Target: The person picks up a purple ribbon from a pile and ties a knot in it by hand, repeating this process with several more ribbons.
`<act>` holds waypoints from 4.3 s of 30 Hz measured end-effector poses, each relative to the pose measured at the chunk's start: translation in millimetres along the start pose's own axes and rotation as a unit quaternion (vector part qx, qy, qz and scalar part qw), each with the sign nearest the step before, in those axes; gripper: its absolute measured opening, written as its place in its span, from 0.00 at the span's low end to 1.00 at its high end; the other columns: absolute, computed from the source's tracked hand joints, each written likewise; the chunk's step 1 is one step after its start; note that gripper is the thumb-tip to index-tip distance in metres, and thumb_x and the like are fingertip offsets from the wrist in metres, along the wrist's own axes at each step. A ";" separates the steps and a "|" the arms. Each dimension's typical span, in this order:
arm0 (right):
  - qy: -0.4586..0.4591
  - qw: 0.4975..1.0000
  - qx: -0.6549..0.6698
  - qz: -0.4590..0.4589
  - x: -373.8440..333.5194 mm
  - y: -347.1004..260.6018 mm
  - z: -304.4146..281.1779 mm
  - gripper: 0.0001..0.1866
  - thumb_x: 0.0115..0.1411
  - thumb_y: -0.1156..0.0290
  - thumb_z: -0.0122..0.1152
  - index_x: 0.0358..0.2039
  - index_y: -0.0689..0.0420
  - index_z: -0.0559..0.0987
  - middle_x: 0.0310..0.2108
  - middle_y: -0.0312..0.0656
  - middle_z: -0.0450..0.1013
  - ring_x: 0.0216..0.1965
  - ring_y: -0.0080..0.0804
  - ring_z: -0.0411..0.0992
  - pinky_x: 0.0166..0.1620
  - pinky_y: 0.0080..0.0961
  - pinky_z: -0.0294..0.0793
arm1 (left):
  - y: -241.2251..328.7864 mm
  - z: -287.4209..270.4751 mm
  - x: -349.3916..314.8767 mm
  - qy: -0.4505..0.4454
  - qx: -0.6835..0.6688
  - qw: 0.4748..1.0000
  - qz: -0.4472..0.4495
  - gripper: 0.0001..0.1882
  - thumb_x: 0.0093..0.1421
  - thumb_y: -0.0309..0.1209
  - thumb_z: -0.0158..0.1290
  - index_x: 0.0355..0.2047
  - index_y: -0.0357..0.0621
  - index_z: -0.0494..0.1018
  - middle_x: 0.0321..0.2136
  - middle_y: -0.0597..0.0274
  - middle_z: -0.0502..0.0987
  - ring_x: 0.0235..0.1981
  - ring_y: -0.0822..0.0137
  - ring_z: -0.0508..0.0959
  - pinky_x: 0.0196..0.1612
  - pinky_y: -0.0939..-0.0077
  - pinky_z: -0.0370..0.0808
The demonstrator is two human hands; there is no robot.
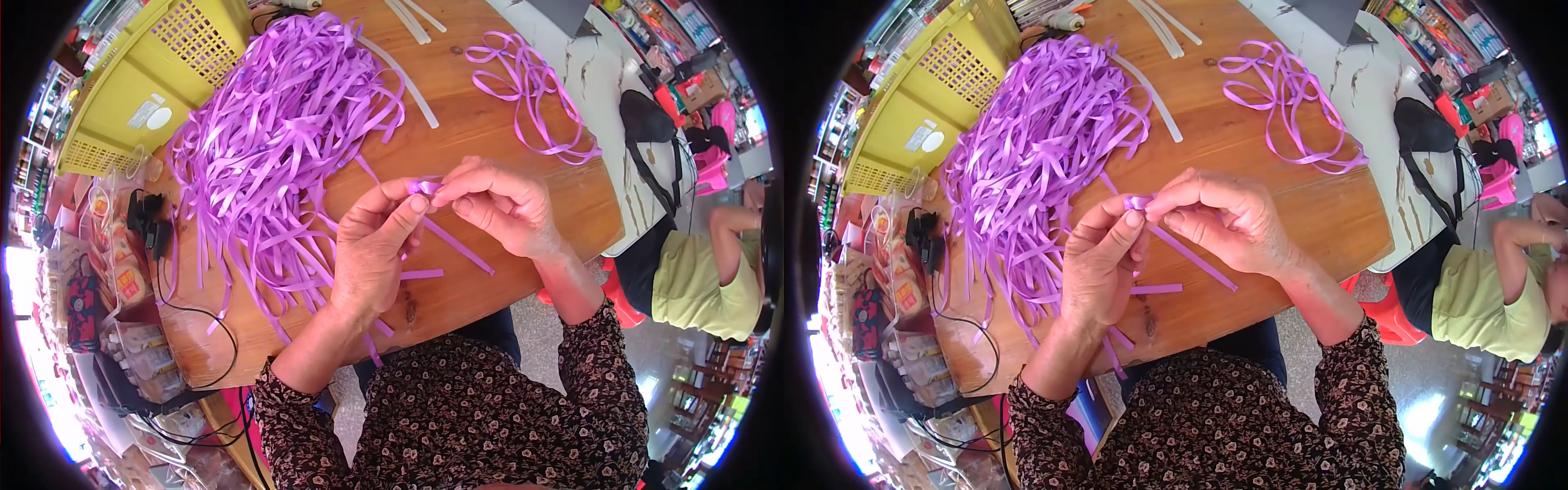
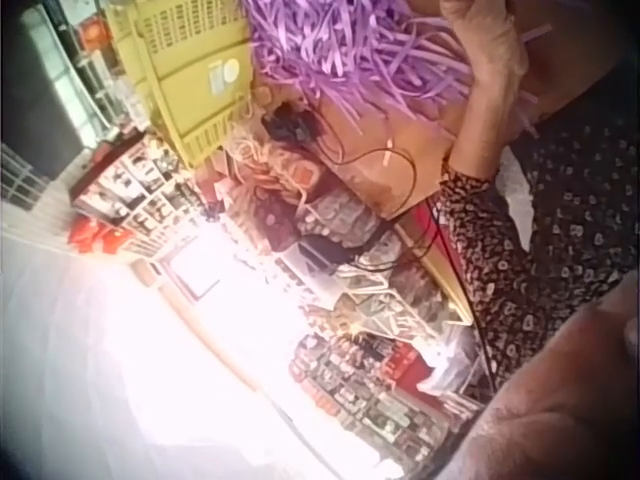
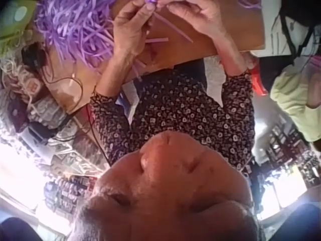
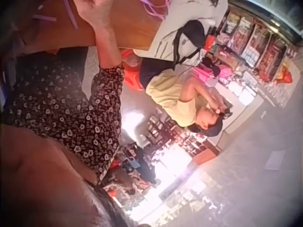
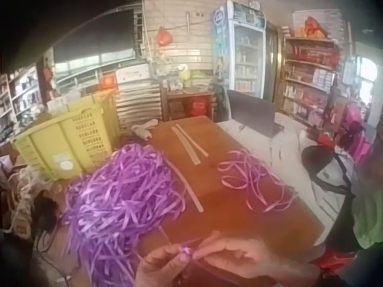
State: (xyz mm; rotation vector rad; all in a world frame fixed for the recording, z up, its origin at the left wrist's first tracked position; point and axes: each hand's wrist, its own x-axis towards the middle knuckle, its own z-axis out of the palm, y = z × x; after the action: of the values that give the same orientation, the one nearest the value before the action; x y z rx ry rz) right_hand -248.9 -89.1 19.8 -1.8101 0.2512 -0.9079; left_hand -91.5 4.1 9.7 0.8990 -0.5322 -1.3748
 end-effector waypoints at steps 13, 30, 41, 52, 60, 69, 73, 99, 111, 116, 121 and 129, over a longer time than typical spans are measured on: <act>0.007 0.968 -0.244 -0.058 3.9 -10.4 4.4 0.15 0.48 0.81 0.66 0.39 0.58 0.79 0.26 0.35 0.73 0.27 0.25 0.68 0.33 0.19 0.65 | -2.8 0.8 -3.5 -0.027 0.079 0.990 0.117 0.10 0.59 0.24 0.53 0.42 0.39 0.74 0.31 0.68 0.76 0.23 0.81 0.67 0.24 0.88 0.63; 0.068 0.996 -0.001 0.054 -2.9 0.5 11.5 0.14 0.55 0.84 0.60 0.43 0.63 0.75 0.37 0.39 0.73 0.38 0.21 0.72 0.40 0.17 0.73 | -5.8 -2.5 -3.5 -0.030 0.118 0.985 0.124 0.13 0.57 0.21 0.55 0.44 0.39 0.73 0.31 0.69 0.76 0.23 0.83 0.65 0.24 0.90 0.61; 0.037 0.959 -0.268 -0.082 1.3 1.1 5.4 0.14 0.50 0.83 0.63 0.39 0.61 0.78 0.37 0.43 0.73 0.35 0.30 0.74 0.37 0.21 0.73 | -7.4 -5.3 -4.2 -0.028 -0.034 0.998 0.045 0.09 0.58 0.23 0.54 0.40 0.41 0.72 0.27 0.72 0.72 0.23 0.80 0.65 0.27 0.86 0.61; 0.071 0.970 -0.220 -0.076 1.6 3.5 13.0 0.11 0.49 0.81 0.65 0.35 0.60 0.79 0.31 0.43 0.75 0.31 0.34 0.75 0.32 0.23 0.74 | -10.8 -6.2 0.6 -0.037 -0.064 0.997 0.021 0.08 0.59 0.22 0.52 0.40 0.41 0.72 0.25 0.72 0.71 0.21 0.80 0.63 0.24 0.85 0.59; 0.069 0.957 -0.256 -0.114 -2.4 5.2 11.9 0.10 0.49 0.80 0.66 0.34 0.60 0.78 0.35 0.43 0.75 0.33 0.35 0.75 0.33 0.24 0.74 | -11.8 -2.1 -4.0 0.015 0.087 0.993 0.078 0.11 0.59 0.20 0.53 0.43 0.40 0.75 0.27 0.72 0.74 0.21 0.84 0.63 0.23 0.90 0.59; 0.055 0.981 -0.181 -0.033 -2.7 10.1 15.1 0.08 0.52 0.82 0.62 0.33 0.61 0.77 0.33 0.42 0.75 0.33 0.32 0.75 0.34 0.23 0.74 | -16.7 -4.1 -2.4 0.014 0.003 0.999 0.053 0.11 0.60 0.22 0.52 0.44 0.41 0.75 0.29 0.70 0.75 0.21 0.83 0.64 0.23 0.91 0.60; 0.070 0.979 -0.183 -0.048 -3.1 10.5 14.8 0.08 0.52 0.81 0.62 0.34 0.61 0.78 0.31 0.42 0.75 0.31 0.29 0.75 0.32 0.21 0.74 | -17.4 -6.0 -2.5 -0.004 0.049 0.996 0.080 0.11 0.61 0.22 0.50 0.44 0.40 0.74 0.30 0.70 0.75 0.23 0.83 0.65 0.25 0.91 0.62; 0.087 0.971 -0.211 -0.065 -6.3 2.5 14.2 0.13 0.48 0.88 0.61 0.34 0.60 0.80 0.32 0.42 0.74 0.28 0.23 0.71 0.28 0.16 0.69 | -16.5 -11.3 3.1 -0.035 0.290 0.928 0.231 0.14 0.58 0.14 0.49 0.43 0.38 0.75 0.30 0.64 0.72 0.33 0.75 0.70 0.38 0.86 0.66; 0.055 0.960 -0.266 -0.071 -8.4 5.5 14.0 0.13 0.48 0.89 0.60 0.34 0.60 0.80 0.32 0.41 0.74 0.26 0.23 0.70 0.27 0.16 0.68 | -9.7 -11.5 4.4 -0.032 0.362 0.898 0.247 0.12 0.57 0.16 0.51 0.42 0.38 0.76 0.30 0.63 0.73 0.32 0.74 0.72 0.37 0.84 0.68; 0.059 0.956 -0.277 -0.072 -7.8 4.0 15.2 0.13 0.48 0.89 0.60 0.34 0.60 0.80 0.32 0.41 0.74 0.27 0.22 0.70 0.27 0.16 0.68 | -11.7 -9.2 3.0 -0.005 0.330 0.910 0.253 0.11 0.57 0.16 0.51 0.41 0.36 0.74 0.33 0.63 0.75 0.33 0.76 0.73 0.38 0.85 0.69; 0.065 0.958 -0.270 -0.070 -9.7 5.9 14.1 0.14 0.48 0.89 0.60 0.35 0.60 0.80 0.32 0.41 0.73 0.27 0.22 0.71 0.27 0.15 0.68 | -4.2 -6.5 -1.0 0.016 0.194 0.971 0.137 0.08 0.58 0.16 0.52 0.38 0.37 0.74 0.31 0.68 0.75 0.31 0.82 0.71 0.36 0.90 0.67; 0.067 0.972 -0.221 -0.048 -6.3 1.9 14.8 0.13 0.48 0.89 0.61 0.35 0.62 0.79 0.34 0.43 0.73 0.28 0.21 0.71 0.27 0.14 0.69 | -3.5 -4.3 -0.7 0.020 0.184 0.974 0.133 0.08 0.58 0.16 0.53 0.37 0.37 0.73 0.27 0.72 0.73 0.27 0.85 0.67 0.30 0.92 0.64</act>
State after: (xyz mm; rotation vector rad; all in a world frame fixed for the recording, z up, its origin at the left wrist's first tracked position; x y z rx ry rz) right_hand -242.7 -75.9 12.7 -2.1858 0.4872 -1.1088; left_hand -90.4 5.9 4.5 1.1054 -0.8634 -1.0287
